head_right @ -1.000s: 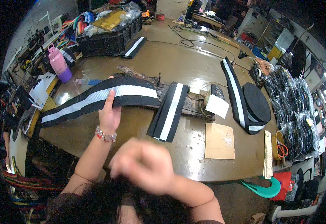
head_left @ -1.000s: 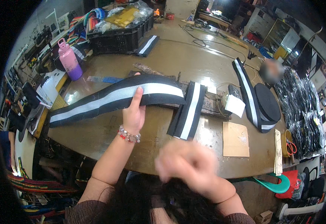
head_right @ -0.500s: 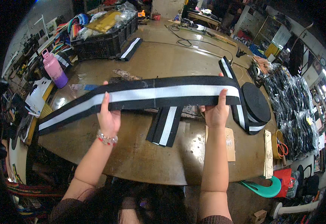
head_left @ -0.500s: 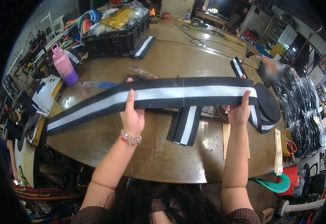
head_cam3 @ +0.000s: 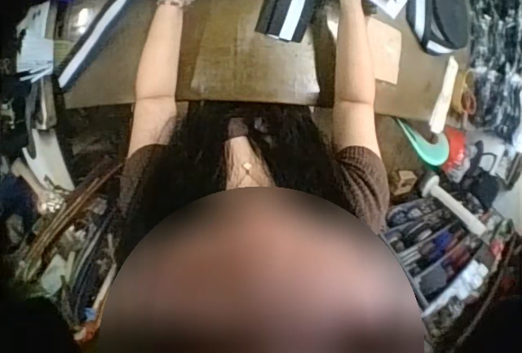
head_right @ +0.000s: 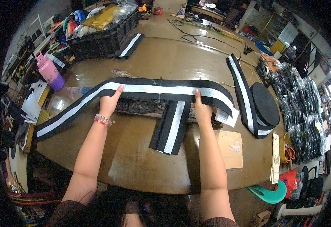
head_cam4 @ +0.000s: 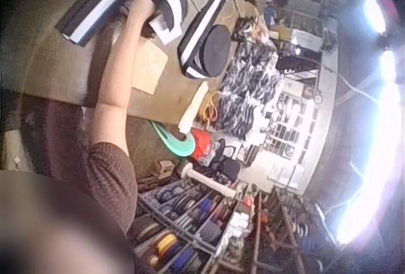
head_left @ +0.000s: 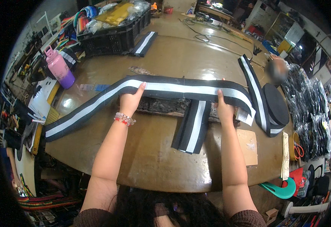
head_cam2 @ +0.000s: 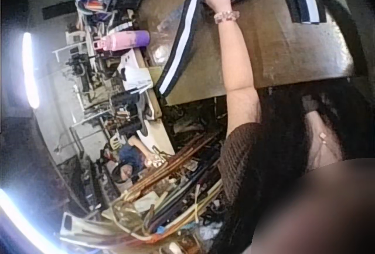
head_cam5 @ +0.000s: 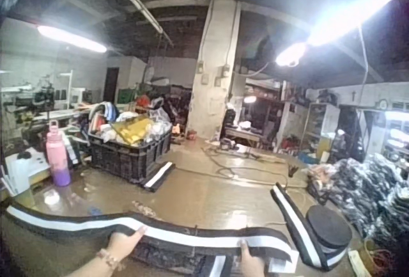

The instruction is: The person measures and marks a long black-and-white striped fabric strip using a yellow template and a white marker. They align the template, trace along its edge, then fold and stack the marked sections on the table.

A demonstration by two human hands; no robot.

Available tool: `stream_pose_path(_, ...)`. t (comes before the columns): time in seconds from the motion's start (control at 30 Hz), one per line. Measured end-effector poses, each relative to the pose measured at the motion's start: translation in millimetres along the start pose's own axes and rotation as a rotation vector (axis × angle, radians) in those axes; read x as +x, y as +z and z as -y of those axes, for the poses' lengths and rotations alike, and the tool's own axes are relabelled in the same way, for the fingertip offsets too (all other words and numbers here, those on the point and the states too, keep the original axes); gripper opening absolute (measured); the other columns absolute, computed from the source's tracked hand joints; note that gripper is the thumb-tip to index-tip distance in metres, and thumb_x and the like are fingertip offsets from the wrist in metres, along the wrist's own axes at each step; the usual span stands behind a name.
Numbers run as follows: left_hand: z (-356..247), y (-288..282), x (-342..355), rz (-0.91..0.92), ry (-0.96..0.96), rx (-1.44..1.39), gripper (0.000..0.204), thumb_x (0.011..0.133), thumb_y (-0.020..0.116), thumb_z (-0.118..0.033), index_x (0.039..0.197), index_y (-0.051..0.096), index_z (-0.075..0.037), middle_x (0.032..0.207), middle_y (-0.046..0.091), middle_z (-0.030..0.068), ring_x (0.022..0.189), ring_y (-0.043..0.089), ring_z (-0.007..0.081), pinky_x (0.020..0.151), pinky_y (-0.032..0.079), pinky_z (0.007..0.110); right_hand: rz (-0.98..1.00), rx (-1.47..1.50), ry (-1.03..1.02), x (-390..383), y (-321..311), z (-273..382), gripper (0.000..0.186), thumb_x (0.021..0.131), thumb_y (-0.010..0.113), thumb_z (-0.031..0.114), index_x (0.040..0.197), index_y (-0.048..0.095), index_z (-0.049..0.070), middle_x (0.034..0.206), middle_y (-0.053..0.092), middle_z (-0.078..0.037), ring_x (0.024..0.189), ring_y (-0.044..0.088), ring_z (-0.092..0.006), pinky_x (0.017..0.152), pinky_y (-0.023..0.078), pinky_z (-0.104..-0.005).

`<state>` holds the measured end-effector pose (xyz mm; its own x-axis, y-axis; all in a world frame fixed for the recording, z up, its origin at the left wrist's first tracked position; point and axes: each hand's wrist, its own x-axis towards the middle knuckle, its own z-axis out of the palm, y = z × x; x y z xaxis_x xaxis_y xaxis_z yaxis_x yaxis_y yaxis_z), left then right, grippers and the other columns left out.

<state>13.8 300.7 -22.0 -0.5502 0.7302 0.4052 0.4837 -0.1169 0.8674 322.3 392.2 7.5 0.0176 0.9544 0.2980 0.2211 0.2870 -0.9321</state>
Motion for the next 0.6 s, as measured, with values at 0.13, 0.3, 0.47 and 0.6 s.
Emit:
stream_pose_path(0.13, -1, 1, -4, 0.039, -0.054, 0.086, 0.044, 0.084, 0.068, -0.04, 0.093, 0.066, 0.003, 0.094, 0.069, 0.0117, 0.088, 0.065, 0.0232, 0.079, 0.049, 0.034, 0.043, -0.099, 0.093, 1, -1, -15, 0.039, 0.092, 0.06, 0.034, 0.115, 0.059, 0.002, 0.079, 0.059, -0.003, 0.054, 0.051, -0.0133, 0.053, 0.043, -0.0266)
stream_pose_path(0.3, 1, 4, -7, 0.032, -0.06, 0.113, 0.046, 0.084, 0.067, -0.042, 0.095, 0.066, 0.002, 0.096, 0.069, 0.013, 0.09, 0.065, 0.025, 0.081, 0.048, 0.034, 0.065, 0.038, 0.089, -3, 4, -34, 0.039, 0.092, 0.061, 0.024, 0.127, 0.055, 0.008, 0.085, 0.057, -0.002, 0.058, 0.048, -0.0096, 0.051, 0.04, -0.0239)
stream_pose_path(0.47, 8, 6, -8, 0.035, -0.003, 0.167, 0.045, 0.086, 0.064, -0.043, 0.093, 0.065, 0.001, 0.093, 0.068, 0.0143, 0.088, 0.064, 0.0298, 0.08, 0.048, 0.037, 0.044, 0.061, 0.004, -5, 11, -47, 0.042, 0.092, 0.061, 0.021, 0.132, 0.052, 0.01, 0.092, 0.057, -0.002, 0.062, 0.049, -0.0087, 0.051, 0.041, -0.0219)
stream_pose_path(0.6, 7, 6, -8, 0.075, -0.083, 0.201, 0.048, 0.085, 0.065, -0.044, 0.096, 0.066, 0.002, 0.098, 0.068, 0.0144, 0.092, 0.064, 0.0285, 0.082, 0.048, 0.036, 0.033, 0.116, 0.045, -3, 12, -49, 0.04, 0.092, 0.061, 0.022, 0.129, 0.053, 0.009, 0.1, 0.057, -0.004, 0.069, 0.053, -0.0103, 0.054, 0.047, -0.0232)
